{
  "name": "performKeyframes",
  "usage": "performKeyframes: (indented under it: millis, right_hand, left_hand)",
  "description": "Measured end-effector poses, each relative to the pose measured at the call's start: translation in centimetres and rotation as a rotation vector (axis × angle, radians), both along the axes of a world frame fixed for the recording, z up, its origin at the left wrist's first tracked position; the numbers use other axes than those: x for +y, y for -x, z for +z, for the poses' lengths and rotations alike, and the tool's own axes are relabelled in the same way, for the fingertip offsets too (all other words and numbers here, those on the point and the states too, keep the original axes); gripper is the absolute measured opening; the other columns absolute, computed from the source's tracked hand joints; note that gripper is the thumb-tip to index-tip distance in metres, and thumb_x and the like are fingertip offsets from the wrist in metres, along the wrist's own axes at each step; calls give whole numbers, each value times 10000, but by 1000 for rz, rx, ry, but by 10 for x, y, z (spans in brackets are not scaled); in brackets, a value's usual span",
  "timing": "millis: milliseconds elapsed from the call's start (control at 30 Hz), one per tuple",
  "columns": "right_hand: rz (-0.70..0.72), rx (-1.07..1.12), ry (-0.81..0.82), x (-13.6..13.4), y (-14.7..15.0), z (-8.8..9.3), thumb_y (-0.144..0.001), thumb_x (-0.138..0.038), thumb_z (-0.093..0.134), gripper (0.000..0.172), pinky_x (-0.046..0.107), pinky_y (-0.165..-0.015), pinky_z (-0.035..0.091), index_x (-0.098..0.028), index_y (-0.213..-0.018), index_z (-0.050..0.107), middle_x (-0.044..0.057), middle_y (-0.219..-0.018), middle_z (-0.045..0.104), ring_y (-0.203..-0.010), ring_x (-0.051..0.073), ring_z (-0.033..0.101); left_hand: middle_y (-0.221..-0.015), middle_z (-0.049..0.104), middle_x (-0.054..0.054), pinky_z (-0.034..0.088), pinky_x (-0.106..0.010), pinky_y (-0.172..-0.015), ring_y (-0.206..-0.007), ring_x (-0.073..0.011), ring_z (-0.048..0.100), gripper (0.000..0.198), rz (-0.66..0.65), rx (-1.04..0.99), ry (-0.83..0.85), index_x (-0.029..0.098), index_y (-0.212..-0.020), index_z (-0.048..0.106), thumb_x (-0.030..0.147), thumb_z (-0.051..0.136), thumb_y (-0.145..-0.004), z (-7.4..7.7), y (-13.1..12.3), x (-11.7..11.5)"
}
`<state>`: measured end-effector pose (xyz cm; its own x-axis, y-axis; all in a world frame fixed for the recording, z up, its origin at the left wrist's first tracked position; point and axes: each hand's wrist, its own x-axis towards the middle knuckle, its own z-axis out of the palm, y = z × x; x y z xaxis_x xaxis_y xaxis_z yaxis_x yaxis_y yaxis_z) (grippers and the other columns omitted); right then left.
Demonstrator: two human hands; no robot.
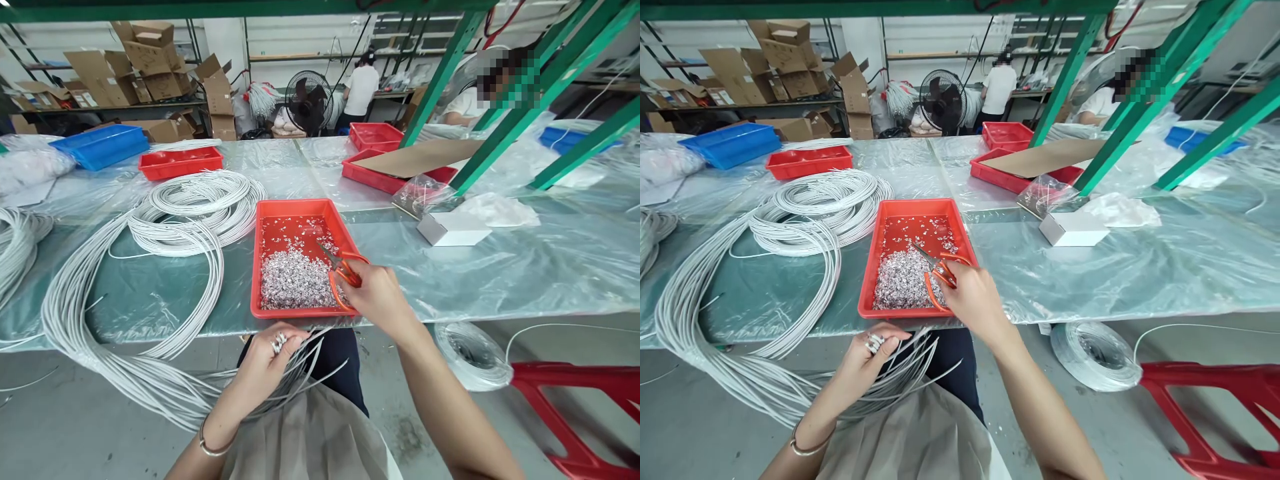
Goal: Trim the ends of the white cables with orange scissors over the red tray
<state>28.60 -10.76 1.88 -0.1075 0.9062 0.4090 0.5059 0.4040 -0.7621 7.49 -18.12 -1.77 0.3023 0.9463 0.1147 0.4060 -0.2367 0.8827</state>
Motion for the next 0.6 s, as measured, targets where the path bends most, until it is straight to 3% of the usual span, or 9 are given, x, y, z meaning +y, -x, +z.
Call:
performKeyframes:
  millis: [67, 167, 267, 333, 433, 600]
  right_hand:
    - [38, -6, 14, 12, -4, -5, -771, -305, 589, 150, 252, -545, 345, -162, -813, 566, -3, -608, 506, -541, 127, 418]
    - [152, 119, 46, 13, -2, -12, -767, -317, 612, 423, 254, -599, 418, -148, -1119, 452, 0, -729, 543, -618, 144, 490]
    - [337, 147, 113, -4, -1, -12, -780, -298, 618, 420, 253, -620, 434, -152, -1115, 413, 4, -770, 508, -657, 146, 493]
    - [474, 87, 199, -18, -3, -10, -806, -303, 586, 356, 247, -597, 436, -154, -1086, 424, 17, -782, 503, -652, 146, 490]
    - [616, 28, 311, -39, -7, -10, -826, -300, 540, 283, 229, -534, 423, -163, -1061, 459, 20, -750, 505, -609, 139, 484]
    - [652, -191, 343, -63, -10, -5, -796, -302, 546, 243, 232, -534, 385, -164, -995, 532, 11, -667, 515, -599, 143, 479]
  left_hand:
    - [-945, 664, -77, 418, -272, -785, -857, -170, 600, 321, -61, 69, 125, 173, -1034, 667, 360, 429, -927, -5, 9, -2]
    - [-797, 655, -78, 426, -251, -686, -732, -152, 596, 372, -89, -42, 272, 111, -1014, 648, 416, 470, -897, -18, 18, -3]
    - [-680, 599, -42, 430, -229, -620, -627, -123, 584, 420, 6, -262, 306, 74, -1014, 598, 456, 544, -846, -25, 20, -2]
    - [-656, 570, -9, 390, -199, -495, -485, -86, 538, 453, 70, -400, 337, 92, -1038, 543, 481, 588, -809, -21, 18, -3]
    - [-647, 565, 9, 236, -159, -347, -322, -25, 383, 442, 100, -543, 350, 121, -977, 486, 495, 616, -781, -7, 13, -8]
    - [-541, 513, 33, 163, -150, -324, -305, -7, 292, 422, 186, -510, 296, 113, -881, 506, 505, 618, -774, 11, 6, -14]
